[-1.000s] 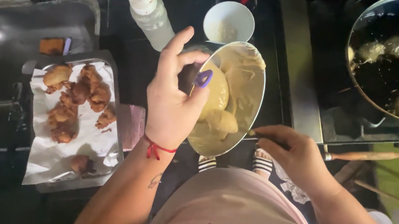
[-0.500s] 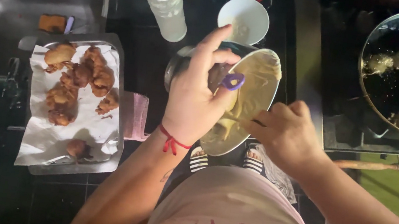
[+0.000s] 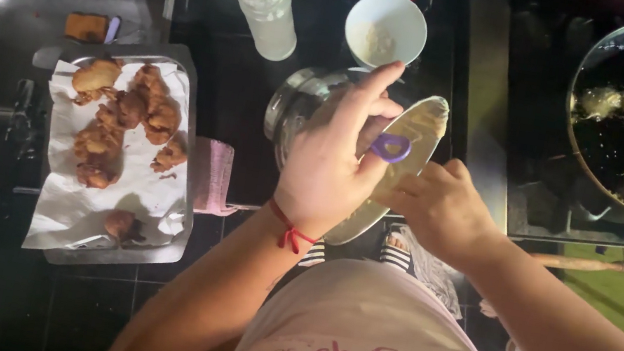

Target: Frying batter in a pan of hot oil to make fritters

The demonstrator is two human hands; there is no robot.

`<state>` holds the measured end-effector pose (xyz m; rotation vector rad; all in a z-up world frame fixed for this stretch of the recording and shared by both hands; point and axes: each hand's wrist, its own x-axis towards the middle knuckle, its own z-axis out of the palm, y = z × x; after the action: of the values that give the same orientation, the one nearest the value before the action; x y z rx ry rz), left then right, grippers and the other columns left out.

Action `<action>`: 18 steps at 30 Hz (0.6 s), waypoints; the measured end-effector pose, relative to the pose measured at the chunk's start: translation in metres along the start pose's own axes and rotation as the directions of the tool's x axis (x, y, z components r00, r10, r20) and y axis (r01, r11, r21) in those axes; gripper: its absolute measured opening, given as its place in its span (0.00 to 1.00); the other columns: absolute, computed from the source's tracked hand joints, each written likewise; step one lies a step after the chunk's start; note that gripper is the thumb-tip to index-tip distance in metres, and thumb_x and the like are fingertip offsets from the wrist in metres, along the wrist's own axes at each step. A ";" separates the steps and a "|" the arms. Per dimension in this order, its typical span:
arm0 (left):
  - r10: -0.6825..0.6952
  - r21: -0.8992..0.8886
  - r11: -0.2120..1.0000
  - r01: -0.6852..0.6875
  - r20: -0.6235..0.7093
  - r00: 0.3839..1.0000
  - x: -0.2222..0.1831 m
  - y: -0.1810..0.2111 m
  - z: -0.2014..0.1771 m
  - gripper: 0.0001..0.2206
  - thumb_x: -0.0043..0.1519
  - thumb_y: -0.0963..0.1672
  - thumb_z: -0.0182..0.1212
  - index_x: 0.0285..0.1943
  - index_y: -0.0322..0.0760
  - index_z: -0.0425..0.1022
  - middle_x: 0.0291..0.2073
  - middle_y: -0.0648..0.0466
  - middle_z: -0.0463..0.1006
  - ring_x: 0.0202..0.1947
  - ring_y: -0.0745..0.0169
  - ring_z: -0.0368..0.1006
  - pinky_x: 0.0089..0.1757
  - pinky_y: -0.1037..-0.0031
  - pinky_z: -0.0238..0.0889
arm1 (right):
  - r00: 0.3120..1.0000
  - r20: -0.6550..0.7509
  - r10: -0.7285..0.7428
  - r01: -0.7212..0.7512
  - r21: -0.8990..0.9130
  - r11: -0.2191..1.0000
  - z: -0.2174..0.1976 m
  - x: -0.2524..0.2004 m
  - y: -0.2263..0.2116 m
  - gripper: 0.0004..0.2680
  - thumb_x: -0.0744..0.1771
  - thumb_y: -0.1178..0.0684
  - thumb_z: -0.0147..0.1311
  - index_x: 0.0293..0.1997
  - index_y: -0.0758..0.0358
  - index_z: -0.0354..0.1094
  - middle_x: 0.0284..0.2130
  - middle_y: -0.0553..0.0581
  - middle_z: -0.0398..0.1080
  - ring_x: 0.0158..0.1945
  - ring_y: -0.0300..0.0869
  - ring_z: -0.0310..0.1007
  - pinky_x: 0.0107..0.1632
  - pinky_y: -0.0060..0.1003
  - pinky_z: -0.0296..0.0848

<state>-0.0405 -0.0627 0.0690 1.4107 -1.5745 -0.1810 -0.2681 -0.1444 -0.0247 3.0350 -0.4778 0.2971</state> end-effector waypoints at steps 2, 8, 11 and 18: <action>-0.004 -0.007 1.000 0.004 -0.002 1.000 0.000 -0.001 -0.002 0.23 0.76 0.41 0.61 0.80 0.43 0.62 0.54 0.61 0.85 0.61 0.55 0.84 0.63 0.68 0.74 | 0.997 0.072 0.000 -0.002 0.022 1.000 -0.006 -0.009 0.002 0.15 0.65 0.54 0.58 0.53 0.30 0.79 0.33 0.34 0.73 0.36 0.48 0.67 0.41 0.50 0.60; -0.098 -0.063 0.993 0.098 -0.006 0.995 0.001 -0.005 -0.005 0.23 0.77 0.49 0.59 0.79 0.46 0.62 0.55 0.61 0.85 0.65 0.57 0.84 0.63 0.67 0.74 | 0.984 -0.131 0.120 -0.102 0.139 0.985 0.017 -0.028 0.005 0.18 0.66 0.61 0.59 0.57 0.35 0.80 0.47 0.35 0.80 0.38 0.44 0.68 0.42 0.46 0.58; -0.096 -0.061 0.994 0.094 -0.024 0.995 0.002 -0.006 -0.007 0.22 0.76 0.48 0.60 0.78 0.45 0.63 0.55 0.61 0.85 0.64 0.58 0.84 0.62 0.70 0.76 | 0.950 -0.054 0.307 -0.275 0.319 0.907 0.044 -0.034 -0.004 0.13 0.71 0.54 0.58 0.60 0.34 0.79 0.42 0.36 0.79 0.40 0.45 0.70 0.46 0.46 0.64; -0.064 -0.085 0.995 0.057 -0.078 0.995 0.009 -0.012 -0.015 0.22 0.75 0.47 0.62 0.77 0.42 0.64 0.52 0.58 0.87 0.59 0.60 0.85 0.65 0.68 0.73 | 0.628 0.529 0.571 -0.644 0.765 0.000 0.039 -0.038 -0.028 0.11 0.69 0.59 0.59 0.56 0.57 0.83 0.50 0.50 0.83 0.52 0.34 0.78 0.59 0.28 0.71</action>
<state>-0.0201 -0.0671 0.0732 1.3858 -1.4438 -0.2203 -0.2878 -0.1102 -0.0712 3.4670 -2.5700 0.7214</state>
